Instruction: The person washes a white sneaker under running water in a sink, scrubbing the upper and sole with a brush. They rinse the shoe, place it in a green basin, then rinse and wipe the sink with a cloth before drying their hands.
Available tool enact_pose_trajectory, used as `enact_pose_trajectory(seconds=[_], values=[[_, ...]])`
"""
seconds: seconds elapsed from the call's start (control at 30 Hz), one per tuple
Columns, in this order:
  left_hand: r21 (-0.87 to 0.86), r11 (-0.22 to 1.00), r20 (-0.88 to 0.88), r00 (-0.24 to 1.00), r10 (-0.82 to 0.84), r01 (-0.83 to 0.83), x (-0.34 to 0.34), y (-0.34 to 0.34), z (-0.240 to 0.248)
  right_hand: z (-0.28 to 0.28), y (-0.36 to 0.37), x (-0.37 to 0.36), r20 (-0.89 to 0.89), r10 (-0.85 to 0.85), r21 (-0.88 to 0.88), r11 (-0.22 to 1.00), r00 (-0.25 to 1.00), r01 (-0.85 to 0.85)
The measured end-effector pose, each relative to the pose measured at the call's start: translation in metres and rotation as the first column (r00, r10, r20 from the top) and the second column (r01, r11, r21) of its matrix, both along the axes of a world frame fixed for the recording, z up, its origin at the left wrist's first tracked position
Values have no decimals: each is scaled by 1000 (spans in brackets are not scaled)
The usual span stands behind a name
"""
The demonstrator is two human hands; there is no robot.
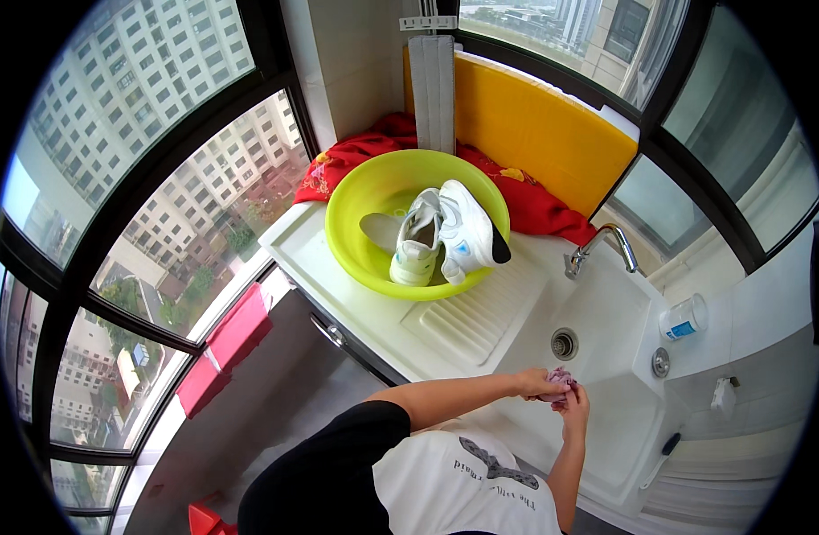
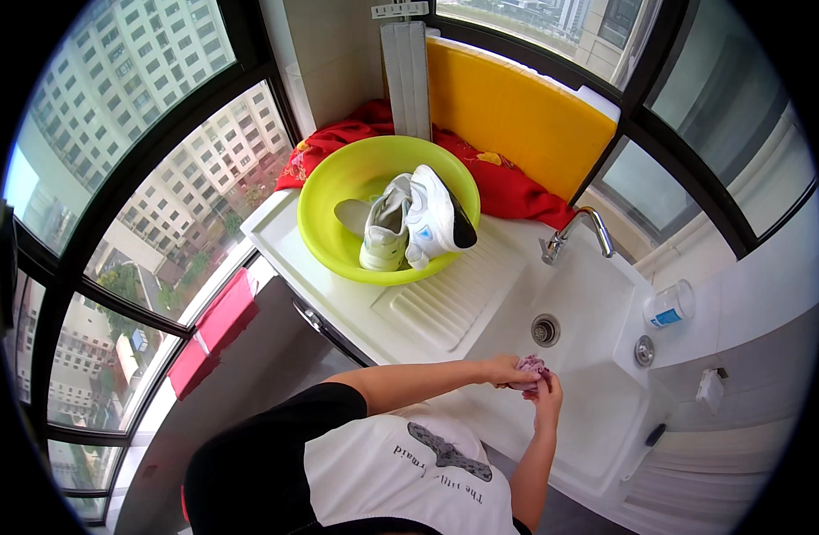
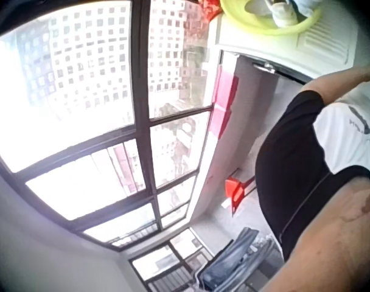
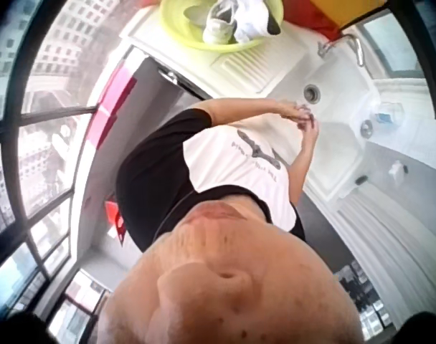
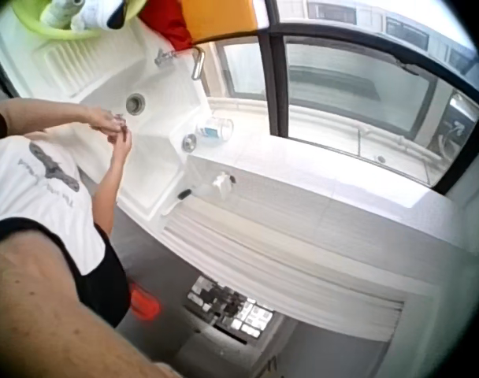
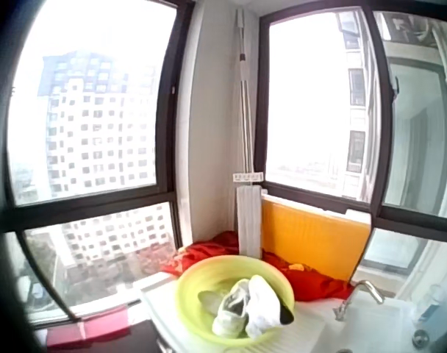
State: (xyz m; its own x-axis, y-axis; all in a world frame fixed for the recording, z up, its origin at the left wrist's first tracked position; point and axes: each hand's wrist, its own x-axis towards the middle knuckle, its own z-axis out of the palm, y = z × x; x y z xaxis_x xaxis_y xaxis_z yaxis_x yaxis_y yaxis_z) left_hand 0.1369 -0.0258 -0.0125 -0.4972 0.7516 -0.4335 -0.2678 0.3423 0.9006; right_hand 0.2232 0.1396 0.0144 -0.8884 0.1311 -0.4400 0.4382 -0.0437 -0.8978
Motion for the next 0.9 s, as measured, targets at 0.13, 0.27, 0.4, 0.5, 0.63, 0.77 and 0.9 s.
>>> enact_pose_trajectory(seconds=[0.13, 0.27, 0.4, 0.5, 0.63, 0.77, 0.9], values=[[250, 897, 431, 872, 234, -364, 5, -1, 9, 22, 2, 11, -156, -144, -435, 898, 977, 63], [202, 726, 564, 685, 462, -657, 12, 2, 17, 12, 27, 12, -307, 129, -309, 923, 943, -227], [140, 511, 604, 482, 635, -848, 13, -2, 5, 43, 13, 3, -230, 376, 144, 926, 898, -350], [291, 493, 117, 542, 832, -820, 22, 8, 23, 64, 11, 1, -182, 390, -127, 901, 903, -415], [350, 723, -184, 713, 677, -595, 62, 22, 94, 35, 0, 8, -87, 208, -622, 753, 974, -216], [340, 778, -554, 555, 620, -529, 88, 41, 102, 17, 1, 5, -72, 173, -662, 728, 982, -177], [148, 729, -444, 614, 653, -668, 109, 33, 104, 20, 7, 5, 8, 195, -621, 769, 981, -148]])
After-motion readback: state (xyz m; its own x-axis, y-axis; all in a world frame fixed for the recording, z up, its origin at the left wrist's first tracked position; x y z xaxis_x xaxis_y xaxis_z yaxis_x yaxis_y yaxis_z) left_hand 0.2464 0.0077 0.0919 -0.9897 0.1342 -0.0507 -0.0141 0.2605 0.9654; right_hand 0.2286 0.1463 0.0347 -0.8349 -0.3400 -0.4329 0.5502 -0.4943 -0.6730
